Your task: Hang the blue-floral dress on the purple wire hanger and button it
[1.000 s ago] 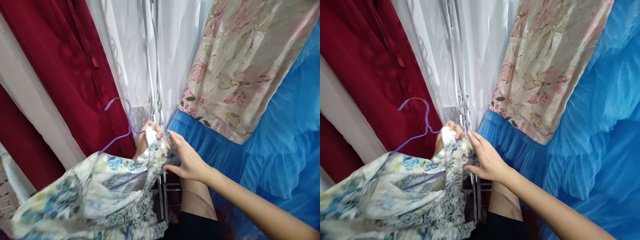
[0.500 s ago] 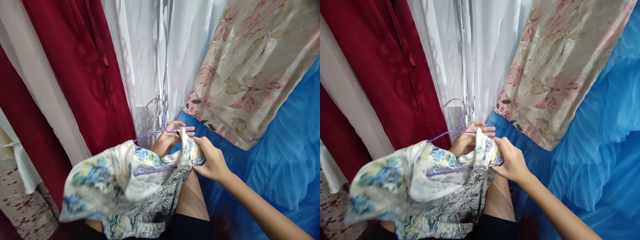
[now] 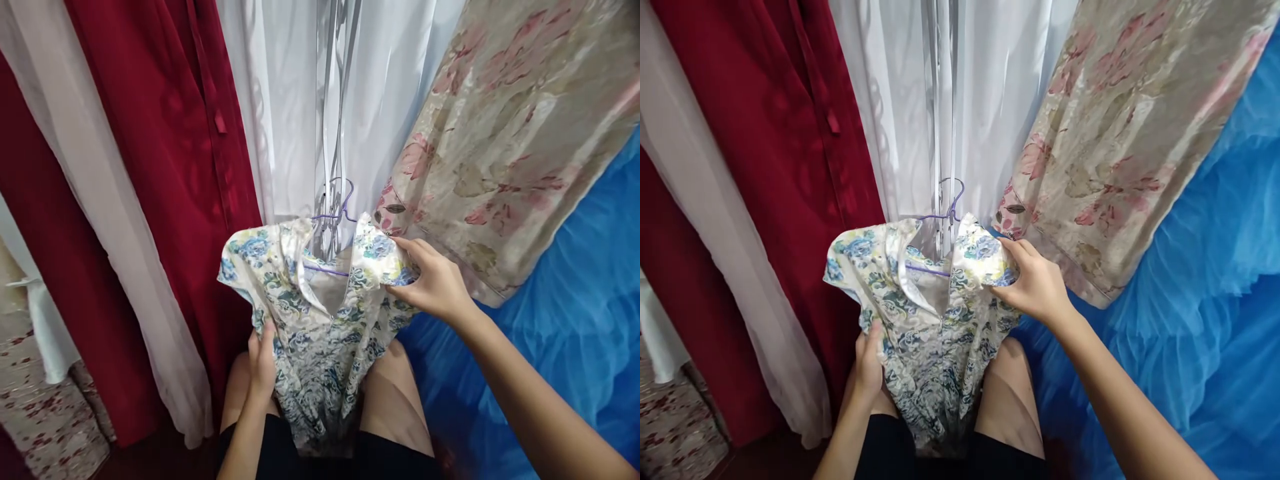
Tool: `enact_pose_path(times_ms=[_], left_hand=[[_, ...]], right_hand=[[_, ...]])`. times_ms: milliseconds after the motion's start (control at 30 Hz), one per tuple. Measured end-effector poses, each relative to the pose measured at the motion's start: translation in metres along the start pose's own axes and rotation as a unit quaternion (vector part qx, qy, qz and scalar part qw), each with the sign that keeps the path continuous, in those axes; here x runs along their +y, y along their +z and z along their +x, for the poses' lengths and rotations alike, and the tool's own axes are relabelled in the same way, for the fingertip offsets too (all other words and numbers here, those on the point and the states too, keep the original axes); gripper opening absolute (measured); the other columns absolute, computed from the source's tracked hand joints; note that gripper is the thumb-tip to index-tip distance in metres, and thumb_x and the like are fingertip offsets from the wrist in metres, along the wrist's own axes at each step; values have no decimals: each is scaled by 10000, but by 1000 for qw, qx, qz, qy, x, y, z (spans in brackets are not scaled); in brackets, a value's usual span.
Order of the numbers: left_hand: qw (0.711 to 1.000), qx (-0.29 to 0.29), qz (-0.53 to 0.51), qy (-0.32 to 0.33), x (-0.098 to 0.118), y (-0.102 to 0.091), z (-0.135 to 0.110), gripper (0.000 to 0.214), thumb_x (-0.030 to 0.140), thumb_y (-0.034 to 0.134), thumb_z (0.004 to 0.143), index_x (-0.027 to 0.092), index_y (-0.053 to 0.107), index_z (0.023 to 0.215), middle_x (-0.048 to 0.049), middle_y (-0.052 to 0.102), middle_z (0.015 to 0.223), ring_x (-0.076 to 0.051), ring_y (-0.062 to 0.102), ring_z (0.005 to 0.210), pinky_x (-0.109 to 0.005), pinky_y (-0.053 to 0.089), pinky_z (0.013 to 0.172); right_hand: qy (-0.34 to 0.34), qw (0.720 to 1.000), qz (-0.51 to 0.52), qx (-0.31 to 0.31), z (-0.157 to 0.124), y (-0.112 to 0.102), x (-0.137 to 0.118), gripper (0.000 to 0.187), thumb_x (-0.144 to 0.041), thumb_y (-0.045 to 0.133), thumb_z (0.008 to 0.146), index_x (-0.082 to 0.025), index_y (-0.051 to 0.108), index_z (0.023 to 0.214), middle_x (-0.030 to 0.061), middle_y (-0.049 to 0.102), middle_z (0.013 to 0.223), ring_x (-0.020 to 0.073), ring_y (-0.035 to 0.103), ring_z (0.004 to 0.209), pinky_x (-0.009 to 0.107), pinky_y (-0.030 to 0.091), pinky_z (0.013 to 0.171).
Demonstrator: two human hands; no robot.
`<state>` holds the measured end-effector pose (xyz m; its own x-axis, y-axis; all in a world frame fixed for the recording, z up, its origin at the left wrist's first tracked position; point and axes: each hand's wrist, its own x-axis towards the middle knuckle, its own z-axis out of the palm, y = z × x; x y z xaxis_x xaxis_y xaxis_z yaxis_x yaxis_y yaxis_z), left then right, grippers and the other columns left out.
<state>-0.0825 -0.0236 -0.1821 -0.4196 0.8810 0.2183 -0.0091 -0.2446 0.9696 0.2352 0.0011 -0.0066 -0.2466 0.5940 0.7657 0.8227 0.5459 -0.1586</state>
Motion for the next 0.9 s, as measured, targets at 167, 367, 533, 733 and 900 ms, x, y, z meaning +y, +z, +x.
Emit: enact_pose_path(times_ms=[167,367,533,733,900], left_hand=[[994,68,-26,-79,-29,11,-39,592,520,639,875,251,569,1398,-84,632,1415,-342,470,1432,-485,404,1188],[995,23,-4,-100,-32,27,-68,564,516,579,905,280,572,1416,-74,662,1373,-322,486,1422,-453,421,1180],[997,-50,17,-52,-28,28,-79,644,615,575,894,307,547,1459,-66,637,1407,-297,484,1426,-390,426,1178],[995,-76,20,-55,-30,14,-78,701,657,564,893,286,516,1485,-86,611,1439,-302,484,1426,-397,421,1178],[994,-91,-9,-55,-32,7,-72,729,644,613,872,274,502,1490,-90,593,1460,-315,449,1450,-413,400,1193]], right_hand=[[-72,996,36,-40,-20,-3,7,842,-276,727,714,-244,455,1510,136,594,1383,386,586,1245,512,486,1012],[85,958,257,95,-99,39,-46,242,-279,636,925,-259,659,1165,102,678,1172,316,618,1129,472,463,995],[304,826,459,-125,-141,101,-100,341,-496,498,1015,-220,580,833,13,596,745,200,566,693,310,440,644],[358,812,445,-121,-131,119,-107,337,-546,609,941,-227,544,852,-28,540,699,177,496,660,279,375,620],[338,791,490,-140,-133,126,-114,429,-524,521,989,-206,496,703,-24,499,643,150,456,614,269,337,589]])
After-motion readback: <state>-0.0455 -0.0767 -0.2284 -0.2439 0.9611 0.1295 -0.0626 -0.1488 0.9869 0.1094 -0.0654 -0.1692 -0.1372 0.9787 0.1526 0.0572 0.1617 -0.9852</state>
